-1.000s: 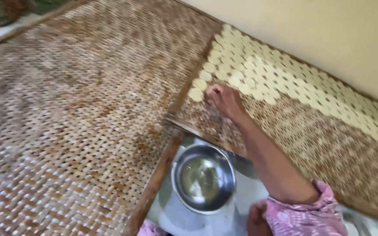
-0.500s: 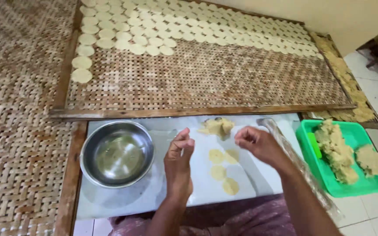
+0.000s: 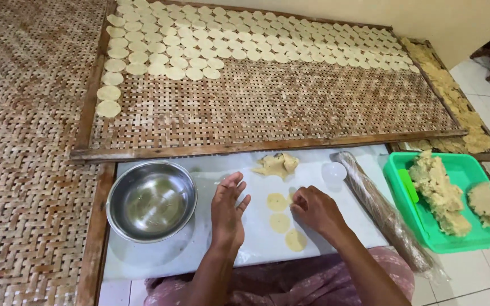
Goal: Shaping small circles of dough and placing them on a woven drying rack.
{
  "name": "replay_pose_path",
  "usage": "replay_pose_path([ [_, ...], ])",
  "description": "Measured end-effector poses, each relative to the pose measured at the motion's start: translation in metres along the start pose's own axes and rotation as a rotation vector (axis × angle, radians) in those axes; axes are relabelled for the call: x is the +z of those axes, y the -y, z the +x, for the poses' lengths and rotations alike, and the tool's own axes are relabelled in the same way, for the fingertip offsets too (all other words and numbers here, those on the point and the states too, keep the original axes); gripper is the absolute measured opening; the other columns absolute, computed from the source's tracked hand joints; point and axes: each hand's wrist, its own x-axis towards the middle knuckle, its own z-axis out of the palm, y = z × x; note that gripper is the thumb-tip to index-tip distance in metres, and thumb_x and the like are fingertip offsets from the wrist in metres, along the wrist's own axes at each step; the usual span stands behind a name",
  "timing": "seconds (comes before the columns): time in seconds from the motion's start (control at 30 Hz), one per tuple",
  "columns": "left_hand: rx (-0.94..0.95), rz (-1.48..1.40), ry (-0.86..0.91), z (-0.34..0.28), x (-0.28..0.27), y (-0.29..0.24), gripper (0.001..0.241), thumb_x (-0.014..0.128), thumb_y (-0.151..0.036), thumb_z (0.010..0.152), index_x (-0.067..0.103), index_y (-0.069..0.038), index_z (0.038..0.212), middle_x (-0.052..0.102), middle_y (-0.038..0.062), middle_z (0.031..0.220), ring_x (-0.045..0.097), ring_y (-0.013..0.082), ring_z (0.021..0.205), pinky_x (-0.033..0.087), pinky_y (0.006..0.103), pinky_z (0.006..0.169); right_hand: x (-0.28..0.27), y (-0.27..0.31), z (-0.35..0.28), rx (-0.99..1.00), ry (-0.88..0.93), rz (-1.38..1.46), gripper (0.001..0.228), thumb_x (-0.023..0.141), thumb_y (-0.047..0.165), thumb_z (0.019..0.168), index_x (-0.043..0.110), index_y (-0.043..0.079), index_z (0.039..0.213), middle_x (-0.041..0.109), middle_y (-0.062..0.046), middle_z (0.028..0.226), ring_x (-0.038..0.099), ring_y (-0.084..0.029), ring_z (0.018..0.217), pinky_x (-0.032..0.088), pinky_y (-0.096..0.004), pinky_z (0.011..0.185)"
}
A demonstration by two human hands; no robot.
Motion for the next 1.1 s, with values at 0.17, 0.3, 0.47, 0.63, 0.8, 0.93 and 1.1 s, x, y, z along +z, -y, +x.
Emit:
replay_pose_path([
  [0.17, 0.024, -0.039, 0.057, -0.003, 0.001, 0.002, 0.049, 0.062, -0.043, 0.094, 0.057, -0.013, 0.132, 0.059, 0.004, 0.142, 0.053, 0.0225, 0.132, 0.044, 0.0424, 0.104, 0.010, -0.020, 0.006, -0.044, -0.067, -0.024, 0.018, 0.072, 0.021, 0.086, 0.071, 0.010, 0.100, 0.073, -0.012, 0.096, 0.072, -0.027, 0.083, 0.058, -0.041, 0.075],
  [0.3, -0.005, -0.048, 0.041, -0.006, 0.006, 0.000, 0.045, 0.064, -0.041, 0.094, 0.059, -0.012, 0.129, 0.060, 0.003, 0.140, 0.055, 0.0215, 0.128, 0.045, 0.0411, 0.102, 0.007, -0.022, 0.009, -0.019, -0.080, 0.071, 0.017, 0.069, 0.019, 0.090, 0.074, 0.011, 0.104, 0.076, -0.012, 0.100, 0.074, -0.028, 0.086, 0.058, -0.040, 0.078],
  [0.47, -0.005, -0.054, 0.052, -0.007, 0.006, 0.004, 0.043, 0.063, -0.039, 0.094, 0.059, -0.013, 0.128, 0.061, 0.004, 0.138, 0.057, 0.0212, 0.126, 0.046, 0.0408, 0.100, -0.005, 0.006, 0.000, 0.018, -0.023, 0.069, 0.021, 0.072, 0.024, 0.087, 0.073, 0.012, 0.105, 0.075, -0.010, 0.098, 0.075, -0.026, 0.084, 0.059, -0.038, 0.077],
  [0.63, -0.029, -0.037, 0.065, -0.008, 0.007, 0.006, 0.037, 0.059, -0.033, 0.097, 0.059, -0.012, 0.127, 0.061, 0.004, 0.138, 0.056, 0.0207, 0.127, 0.046, 0.0407, 0.101, 0.000, 0.005, 0.000, -0.002, 0.008, -0.077, 0.019, 0.074, 0.025, 0.085, 0.071, 0.011, 0.098, 0.074, -0.008, 0.094, 0.074, -0.023, 0.083, 0.058, -0.036, 0.076],
  [0.8, -0.099, -0.034, 0.070, -0.012, 0.011, 0.006, 0.035, 0.056, -0.030, 0.097, 0.059, -0.012, 0.127, 0.062, 0.004, 0.137, 0.056, 0.0196, 0.127, 0.046, 0.0410, 0.102, 0.002, -0.041, 0.021, 0.190, 0.070, 0.019, 0.012, 0.071, 0.024, 0.092, 0.072, 0.014, 0.099, 0.076, -0.004, 0.092, 0.072, -0.017, 0.081, 0.058, -0.033, 0.075],
  [0.93, -0.194, -0.070, 0.083, -0.009, 0.011, 0.020, 0.037, 0.060, -0.031, 0.096, 0.059, -0.013, 0.128, 0.063, 0.005, 0.136, 0.056, 0.0210, 0.126, 0.045, 0.0429, 0.102, 0.002, -0.078, 0.028, 0.186, 0.020, 0.320, 0.012, 0.072, 0.019, 0.092, 0.073, 0.008, 0.099, 0.076, -0.004, 0.085, 0.069, -0.013, 0.077, 0.057, -0.031, 0.072],
  [1.1, -0.230, -0.137, 0.098, -0.009, 0.009, 0.051, 0.042, 0.063, -0.033, 0.096, 0.056, -0.013, 0.133, 0.060, 0.006, 0.135, 0.053, 0.0235, 0.126, 0.044, 0.0434, 0.106, -0.005, -0.059, 0.029, 0.155, 0.059, 0.666, 0.015, 0.070, 0.015, 0.092, 0.071, 0.003, 0.103, 0.074, -0.004, 0.088, 0.069, -0.013, 0.079, 0.055, -0.030, 0.072],
])
